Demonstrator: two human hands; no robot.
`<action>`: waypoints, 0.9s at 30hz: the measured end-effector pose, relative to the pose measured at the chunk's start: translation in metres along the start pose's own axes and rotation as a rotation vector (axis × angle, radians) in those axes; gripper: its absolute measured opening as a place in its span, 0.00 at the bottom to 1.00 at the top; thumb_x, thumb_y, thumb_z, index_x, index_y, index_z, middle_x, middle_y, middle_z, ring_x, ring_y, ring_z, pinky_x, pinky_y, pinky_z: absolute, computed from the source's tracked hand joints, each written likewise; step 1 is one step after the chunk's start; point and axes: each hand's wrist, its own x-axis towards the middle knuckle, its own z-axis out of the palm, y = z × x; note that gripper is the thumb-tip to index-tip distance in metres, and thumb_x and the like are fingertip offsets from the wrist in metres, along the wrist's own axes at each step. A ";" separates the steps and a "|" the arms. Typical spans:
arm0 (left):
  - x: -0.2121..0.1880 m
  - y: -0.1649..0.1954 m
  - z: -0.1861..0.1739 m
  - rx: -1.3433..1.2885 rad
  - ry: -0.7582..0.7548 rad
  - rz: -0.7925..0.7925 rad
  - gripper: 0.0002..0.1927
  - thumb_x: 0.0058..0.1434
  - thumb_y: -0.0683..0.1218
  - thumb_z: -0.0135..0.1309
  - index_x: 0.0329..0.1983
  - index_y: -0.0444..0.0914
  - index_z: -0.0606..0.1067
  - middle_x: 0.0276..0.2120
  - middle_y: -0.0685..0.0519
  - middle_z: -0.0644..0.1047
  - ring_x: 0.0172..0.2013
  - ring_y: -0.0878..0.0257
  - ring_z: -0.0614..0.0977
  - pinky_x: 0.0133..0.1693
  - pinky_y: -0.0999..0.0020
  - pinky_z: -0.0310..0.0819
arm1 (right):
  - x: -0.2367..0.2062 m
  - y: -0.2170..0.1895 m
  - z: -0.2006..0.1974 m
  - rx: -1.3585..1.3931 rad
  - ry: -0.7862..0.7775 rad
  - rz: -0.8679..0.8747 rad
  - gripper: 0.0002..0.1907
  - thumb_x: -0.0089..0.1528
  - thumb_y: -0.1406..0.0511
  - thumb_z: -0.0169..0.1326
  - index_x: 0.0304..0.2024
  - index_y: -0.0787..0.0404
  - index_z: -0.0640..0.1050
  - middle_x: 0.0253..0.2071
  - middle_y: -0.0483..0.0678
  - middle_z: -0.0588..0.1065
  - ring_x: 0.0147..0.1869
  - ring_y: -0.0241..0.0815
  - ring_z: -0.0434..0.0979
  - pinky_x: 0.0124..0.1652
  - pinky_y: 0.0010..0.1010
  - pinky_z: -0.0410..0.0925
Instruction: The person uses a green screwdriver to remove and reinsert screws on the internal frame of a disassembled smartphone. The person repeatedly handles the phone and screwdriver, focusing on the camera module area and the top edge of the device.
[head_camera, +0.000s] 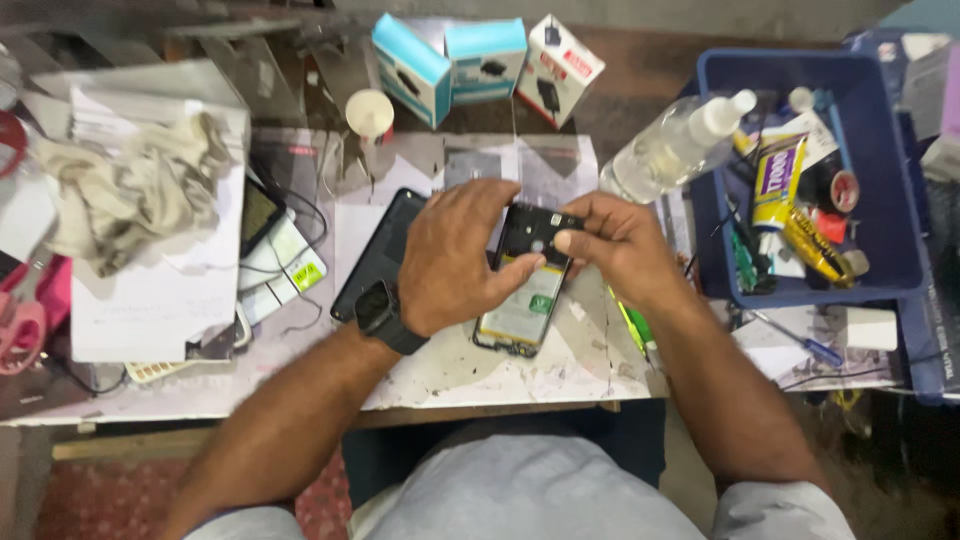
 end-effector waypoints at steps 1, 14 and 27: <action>0.001 0.000 0.000 0.022 -0.009 -0.018 0.34 0.52 0.54 0.69 0.58 0.35 0.70 0.51 0.44 0.76 0.51 0.46 0.78 0.52 0.52 0.68 | 0.003 0.000 0.001 -0.006 -0.010 0.035 0.11 0.61 0.74 0.58 0.47 0.70 0.78 0.35 0.50 0.80 0.32 0.35 0.79 0.32 0.26 0.74; 0.003 -0.003 -0.008 0.084 0.190 0.090 0.21 0.56 0.49 0.67 0.49 0.38 0.75 0.46 0.50 0.79 0.48 0.53 0.78 0.54 0.53 0.61 | 0.005 -0.011 0.007 -0.880 0.040 -0.081 0.14 0.56 0.62 0.61 0.40 0.66 0.81 0.30 0.56 0.81 0.32 0.46 0.82 0.35 0.36 0.74; -0.030 0.034 -0.075 0.170 0.372 0.255 0.14 0.64 0.45 0.64 0.49 0.38 0.75 0.46 0.50 0.79 0.49 0.54 0.78 0.60 0.52 0.59 | -0.003 -0.018 0.031 -1.185 0.078 -0.173 0.19 0.57 0.58 0.61 0.42 0.68 0.80 0.36 0.65 0.79 0.41 0.64 0.81 0.45 0.47 0.74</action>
